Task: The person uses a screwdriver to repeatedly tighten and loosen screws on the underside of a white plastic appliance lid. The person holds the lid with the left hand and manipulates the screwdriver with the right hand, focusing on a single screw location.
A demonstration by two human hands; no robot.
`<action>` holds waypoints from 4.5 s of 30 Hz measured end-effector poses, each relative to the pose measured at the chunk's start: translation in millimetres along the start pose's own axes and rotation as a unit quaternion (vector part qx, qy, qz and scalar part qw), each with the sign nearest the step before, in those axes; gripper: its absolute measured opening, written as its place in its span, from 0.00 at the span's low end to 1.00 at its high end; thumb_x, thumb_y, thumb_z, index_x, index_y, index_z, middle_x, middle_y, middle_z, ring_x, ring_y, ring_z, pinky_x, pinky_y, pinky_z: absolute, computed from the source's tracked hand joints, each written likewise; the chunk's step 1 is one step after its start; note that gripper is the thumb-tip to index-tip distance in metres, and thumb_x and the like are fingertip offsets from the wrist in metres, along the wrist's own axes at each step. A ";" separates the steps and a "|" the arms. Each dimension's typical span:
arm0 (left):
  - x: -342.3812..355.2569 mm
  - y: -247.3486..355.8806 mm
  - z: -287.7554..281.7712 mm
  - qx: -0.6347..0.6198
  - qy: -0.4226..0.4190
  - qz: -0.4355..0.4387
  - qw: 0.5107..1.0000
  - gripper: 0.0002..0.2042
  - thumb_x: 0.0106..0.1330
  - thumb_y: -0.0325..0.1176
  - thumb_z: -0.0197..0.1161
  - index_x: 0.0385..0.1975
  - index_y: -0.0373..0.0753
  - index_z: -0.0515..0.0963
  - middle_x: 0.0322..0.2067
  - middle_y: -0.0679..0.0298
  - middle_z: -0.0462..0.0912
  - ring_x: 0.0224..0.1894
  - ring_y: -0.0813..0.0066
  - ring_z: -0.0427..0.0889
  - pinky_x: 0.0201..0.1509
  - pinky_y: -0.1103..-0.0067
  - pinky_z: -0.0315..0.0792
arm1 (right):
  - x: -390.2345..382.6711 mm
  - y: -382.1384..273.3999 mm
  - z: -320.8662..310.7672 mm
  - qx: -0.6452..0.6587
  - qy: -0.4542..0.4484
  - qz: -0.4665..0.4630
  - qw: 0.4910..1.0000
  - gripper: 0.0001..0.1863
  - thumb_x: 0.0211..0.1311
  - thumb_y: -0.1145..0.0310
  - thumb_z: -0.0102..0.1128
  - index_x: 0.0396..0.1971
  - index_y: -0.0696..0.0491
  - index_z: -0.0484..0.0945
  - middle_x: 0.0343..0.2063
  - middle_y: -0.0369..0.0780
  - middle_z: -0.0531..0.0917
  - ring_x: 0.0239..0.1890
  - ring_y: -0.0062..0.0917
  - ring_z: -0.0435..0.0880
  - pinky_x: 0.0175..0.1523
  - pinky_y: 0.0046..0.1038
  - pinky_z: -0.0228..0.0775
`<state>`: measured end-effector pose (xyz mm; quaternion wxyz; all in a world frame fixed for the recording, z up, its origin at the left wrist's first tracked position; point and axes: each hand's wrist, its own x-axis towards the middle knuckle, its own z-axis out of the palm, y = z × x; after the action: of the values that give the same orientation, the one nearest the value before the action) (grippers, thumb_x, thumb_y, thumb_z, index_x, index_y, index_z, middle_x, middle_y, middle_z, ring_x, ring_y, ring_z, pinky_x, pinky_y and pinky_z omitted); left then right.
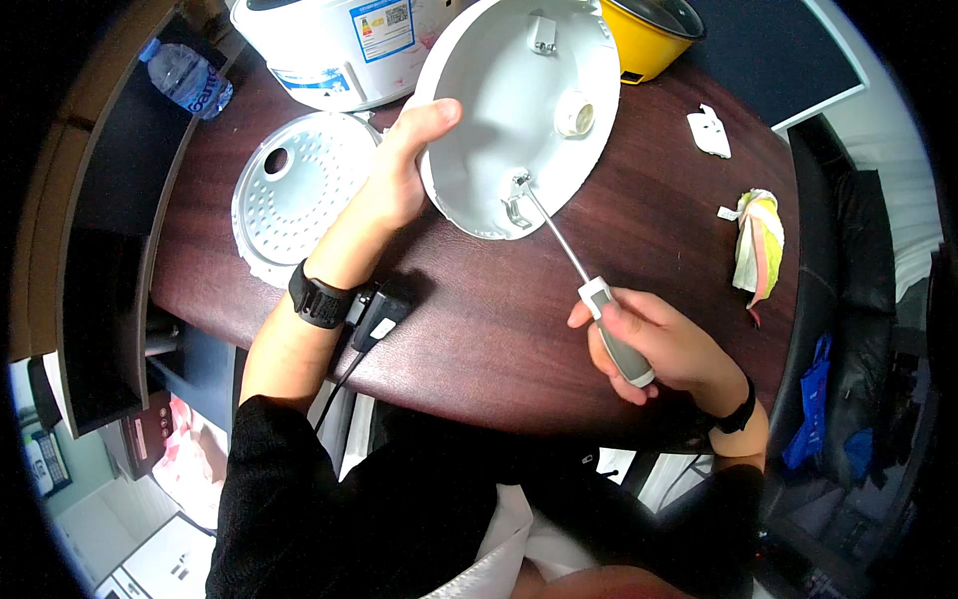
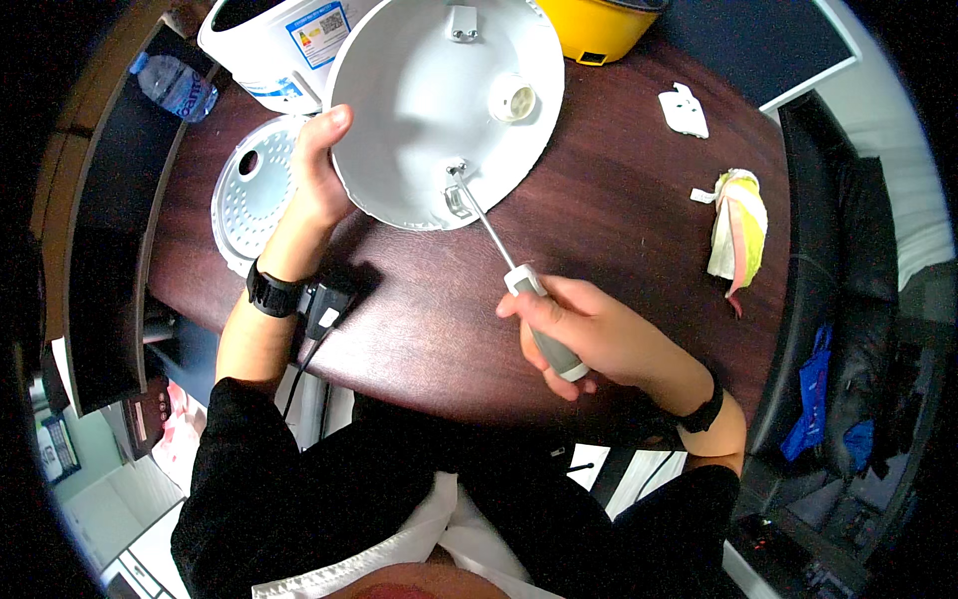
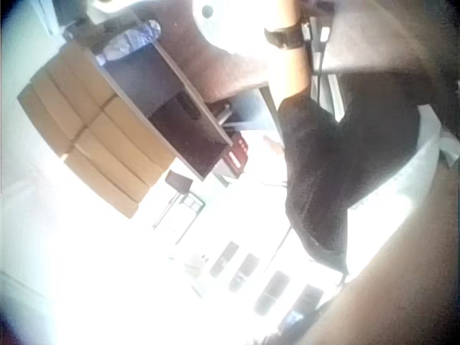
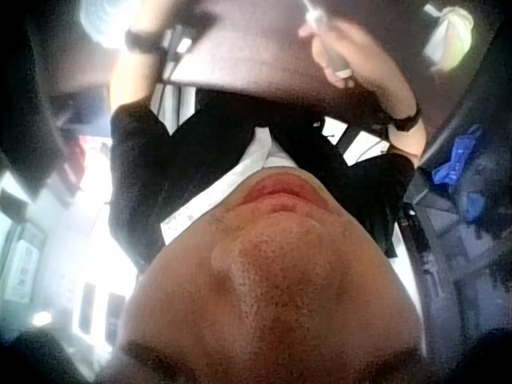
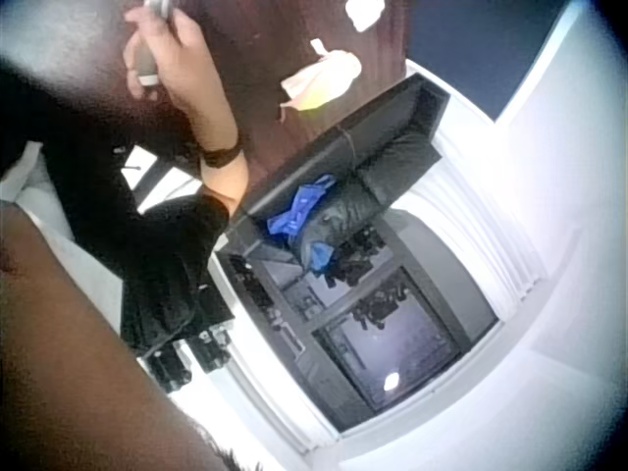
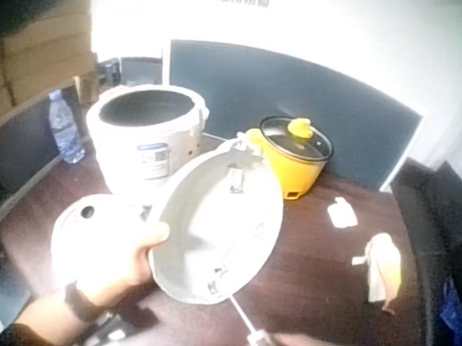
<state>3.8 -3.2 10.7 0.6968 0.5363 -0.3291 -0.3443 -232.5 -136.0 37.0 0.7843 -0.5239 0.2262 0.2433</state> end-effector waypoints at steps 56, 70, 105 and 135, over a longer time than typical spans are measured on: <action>-2.5 -4.6 0.2 -0.015 0.002 0.034 0.999 0.32 0.54 0.49 0.52 0.52 0.29 0.64 0.41 0.55 0.75 0.43 0.71 0.75 0.46 0.78 0.69 | 2.7 -4.9 -23.5 -0.456 0.236 -0.152 0.844 0.13 0.66 0.63 0.44 0.30 0.57 0.70 0.16 0.35 0.73 0.12 0.16 0.68 0.20 0.18 0.60; -4.1 -5.7 0.1 -0.024 0.012 0.012 1.000 0.32 0.55 0.49 0.52 0.53 0.30 0.62 0.41 0.56 0.75 0.42 0.70 0.75 0.46 0.77 0.69 | 6.1 0.1 -20.9 -0.499 0.317 -0.248 0.767 0.11 0.58 0.66 0.55 0.28 0.59 0.72 0.24 0.48 0.77 0.28 0.43 0.77 0.31 0.36 0.67; -4.6 -12.1 -2.9 -0.049 -0.001 -0.001 0.999 0.29 0.55 0.49 0.52 0.49 0.30 0.67 0.40 0.55 0.77 0.41 0.71 0.77 0.44 0.78 0.70 | -5.1 -10.8 -15.7 -0.654 0.373 -0.266 0.602 0.13 0.52 0.65 0.61 0.34 0.57 0.73 0.26 0.42 0.74 0.23 0.35 0.78 0.26 0.29 0.68; -1.2 -7.8 -0.2 -0.044 -0.021 0.036 0.998 0.31 0.54 0.47 0.53 0.54 0.30 0.62 0.43 0.56 0.74 0.44 0.72 0.75 0.46 0.79 0.70 | 14.9 1.5 -20.0 -0.143 0.119 -0.027 0.982 0.17 0.69 0.58 0.37 0.33 0.57 0.68 0.13 0.31 0.67 0.08 0.12 0.61 0.10 0.16 0.51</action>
<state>2.4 -3.6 2.9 0.7246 0.4855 -0.3469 -0.3448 -223.9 -152.0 19.9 0.6746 -0.6621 0.2668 0.1879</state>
